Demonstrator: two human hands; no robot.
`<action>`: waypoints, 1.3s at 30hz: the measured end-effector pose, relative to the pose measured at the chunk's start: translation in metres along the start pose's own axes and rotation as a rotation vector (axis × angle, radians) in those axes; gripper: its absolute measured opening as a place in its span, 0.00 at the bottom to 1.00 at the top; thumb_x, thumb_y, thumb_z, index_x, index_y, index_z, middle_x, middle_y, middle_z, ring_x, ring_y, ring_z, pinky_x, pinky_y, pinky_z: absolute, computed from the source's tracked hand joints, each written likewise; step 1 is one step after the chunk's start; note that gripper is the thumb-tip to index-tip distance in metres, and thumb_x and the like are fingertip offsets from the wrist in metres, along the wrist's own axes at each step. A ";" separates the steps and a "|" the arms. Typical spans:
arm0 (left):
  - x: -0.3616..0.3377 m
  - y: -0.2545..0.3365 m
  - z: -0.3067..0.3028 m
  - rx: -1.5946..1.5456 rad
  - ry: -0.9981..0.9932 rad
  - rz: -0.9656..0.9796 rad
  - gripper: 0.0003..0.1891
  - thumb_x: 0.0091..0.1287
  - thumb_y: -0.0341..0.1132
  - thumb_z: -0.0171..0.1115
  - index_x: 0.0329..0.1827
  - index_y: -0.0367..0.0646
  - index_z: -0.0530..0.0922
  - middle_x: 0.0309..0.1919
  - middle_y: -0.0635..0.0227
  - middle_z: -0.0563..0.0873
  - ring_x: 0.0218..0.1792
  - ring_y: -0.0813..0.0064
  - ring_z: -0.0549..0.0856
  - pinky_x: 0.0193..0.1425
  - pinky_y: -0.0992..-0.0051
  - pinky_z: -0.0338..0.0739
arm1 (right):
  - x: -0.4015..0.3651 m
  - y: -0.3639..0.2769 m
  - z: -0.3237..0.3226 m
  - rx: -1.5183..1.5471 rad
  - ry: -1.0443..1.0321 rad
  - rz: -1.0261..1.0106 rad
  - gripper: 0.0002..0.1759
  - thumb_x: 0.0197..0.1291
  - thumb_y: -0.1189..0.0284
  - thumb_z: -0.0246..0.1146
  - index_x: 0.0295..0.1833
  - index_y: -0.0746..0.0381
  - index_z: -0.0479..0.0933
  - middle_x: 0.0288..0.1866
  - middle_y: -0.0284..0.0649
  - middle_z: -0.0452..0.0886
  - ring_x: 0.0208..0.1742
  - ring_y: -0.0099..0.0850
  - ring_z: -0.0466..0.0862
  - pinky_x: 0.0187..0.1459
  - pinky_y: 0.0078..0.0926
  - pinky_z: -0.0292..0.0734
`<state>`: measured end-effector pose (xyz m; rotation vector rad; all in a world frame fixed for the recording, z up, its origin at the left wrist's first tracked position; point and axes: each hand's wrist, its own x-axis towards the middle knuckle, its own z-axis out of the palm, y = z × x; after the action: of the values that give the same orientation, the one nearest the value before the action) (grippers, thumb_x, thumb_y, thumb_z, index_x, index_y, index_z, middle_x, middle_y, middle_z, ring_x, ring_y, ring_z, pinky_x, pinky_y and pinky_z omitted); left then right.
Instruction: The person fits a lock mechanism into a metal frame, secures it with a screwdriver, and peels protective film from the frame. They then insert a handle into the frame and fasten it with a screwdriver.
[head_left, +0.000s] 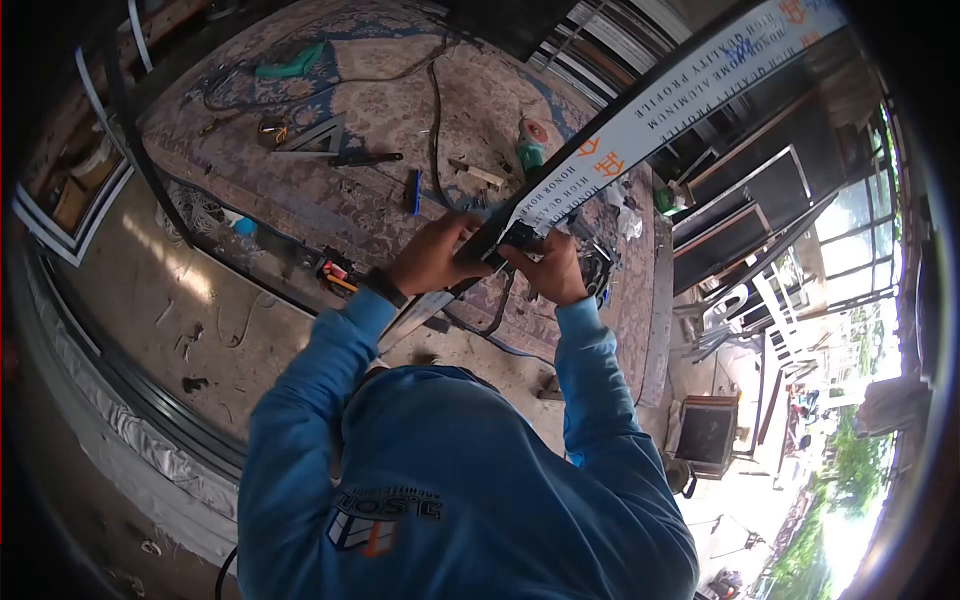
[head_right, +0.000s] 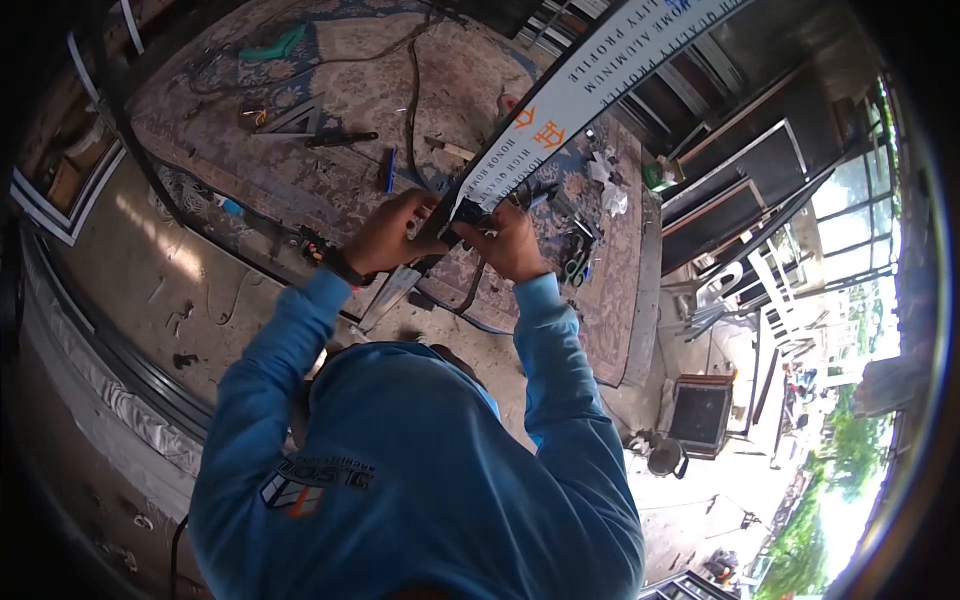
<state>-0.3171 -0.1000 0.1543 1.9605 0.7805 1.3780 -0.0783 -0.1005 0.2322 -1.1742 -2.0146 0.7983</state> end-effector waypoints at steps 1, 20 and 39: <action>-0.003 -0.004 0.009 -0.022 0.018 -0.033 0.34 0.60 0.40 0.85 0.66 0.39 0.77 0.53 0.52 0.89 0.52 0.54 0.91 0.54 0.60 0.87 | -0.001 -0.001 0.000 -0.002 0.004 0.028 0.20 0.63 0.72 0.81 0.55 0.68 0.84 0.50 0.43 0.93 0.50 0.30 0.93 0.51 0.32 0.90; 0.000 0.003 0.014 -0.076 0.051 -0.135 0.21 0.66 0.36 0.81 0.56 0.38 0.84 0.45 0.57 0.92 0.45 0.63 0.94 0.45 0.66 0.91 | -0.001 -0.003 0.001 0.144 0.024 -0.008 0.21 0.65 0.70 0.80 0.56 0.70 0.83 0.47 0.42 0.93 0.49 0.26 0.92 0.50 0.29 0.88; -0.018 0.025 -0.007 0.213 0.369 -0.300 0.09 0.69 0.31 0.78 0.43 0.40 0.84 0.35 0.65 0.89 0.32 0.77 0.87 0.37 0.73 0.82 | 0.019 0.019 -0.013 0.148 -0.064 -0.229 0.22 0.58 0.69 0.81 0.54 0.70 0.86 0.41 0.48 0.93 0.41 0.40 0.95 0.47 0.36 0.92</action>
<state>-0.3257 -0.1281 0.1643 1.6668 1.3824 1.5368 -0.0661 -0.0731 0.2295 -0.8270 -2.0579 0.8612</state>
